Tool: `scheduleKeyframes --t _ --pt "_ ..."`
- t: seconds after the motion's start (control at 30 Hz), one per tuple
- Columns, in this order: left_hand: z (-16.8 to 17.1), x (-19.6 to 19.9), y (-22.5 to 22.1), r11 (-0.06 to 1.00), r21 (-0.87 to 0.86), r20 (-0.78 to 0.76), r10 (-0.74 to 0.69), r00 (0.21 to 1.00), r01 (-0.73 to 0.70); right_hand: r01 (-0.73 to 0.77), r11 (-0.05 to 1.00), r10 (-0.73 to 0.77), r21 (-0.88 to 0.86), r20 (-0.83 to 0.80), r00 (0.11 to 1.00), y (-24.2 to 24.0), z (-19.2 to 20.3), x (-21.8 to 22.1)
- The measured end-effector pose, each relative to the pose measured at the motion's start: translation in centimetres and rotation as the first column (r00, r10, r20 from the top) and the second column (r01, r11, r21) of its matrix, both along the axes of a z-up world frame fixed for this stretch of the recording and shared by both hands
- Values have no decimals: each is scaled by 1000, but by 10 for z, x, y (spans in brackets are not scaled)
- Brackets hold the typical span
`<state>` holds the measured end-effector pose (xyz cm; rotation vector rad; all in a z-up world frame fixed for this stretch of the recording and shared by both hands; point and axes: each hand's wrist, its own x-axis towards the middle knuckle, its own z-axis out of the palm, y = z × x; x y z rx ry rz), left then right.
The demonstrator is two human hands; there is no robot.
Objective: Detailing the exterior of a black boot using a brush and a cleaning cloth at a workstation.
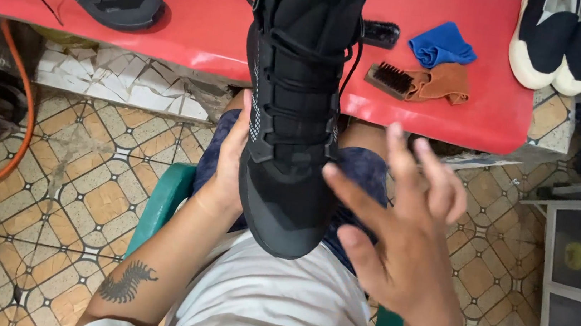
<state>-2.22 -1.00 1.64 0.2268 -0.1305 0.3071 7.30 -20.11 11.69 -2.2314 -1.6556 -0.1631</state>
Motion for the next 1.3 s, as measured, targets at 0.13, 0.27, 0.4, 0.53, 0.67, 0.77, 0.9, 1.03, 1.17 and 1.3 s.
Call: scheduleKeyframes --t 0.13,0.27,0.4,0.53,0.67,0.77,0.9,1.03,1.17,1.3 --pt "-5 2 -1 1000 9 1 8 1000 -8 -28 1000 28 12 -19 999 0 0 -4" --pt "-10 4 -2 1000 20 -1 15 1000 -15 -43 999 44 21 -9 999 2 -1 -6" --pt "-14 4 -1 1000 11 -18 -23 1000 23 -54 999 53 -8 -51 997 7 2 -9" --pt "-11 3 -7 999 46 -18 9 1000 -8 -116 991 125 71 -147 981 4 5 -10" --pt "-11 2 -8 998 58 -13 16 1000 -15 -66 979 96 192 -151 984 6 9 -12" --pt "-3 6 -10 998 57 12 2 1000 -3 -109 975 147 194 -191 971 12 5 -10" --pt "-5 5 -11 997 71 -6 18 1000 -17 -119 972 163 204 -216 963 18 2 -11" --pt "-5 2 -12 999 43 -27 3 1000 -2 -109 961 167 254 -220 961 20 0 -10" --pt "-20 -2 -10 1000 0 -68 -12 998 12 -131 956 209 263 -294 933 19 -6 1" --pt "-44 -4 2 980 -199 -7 -14 1000 13 124 919 35 375 -389 920 36 -36 55"
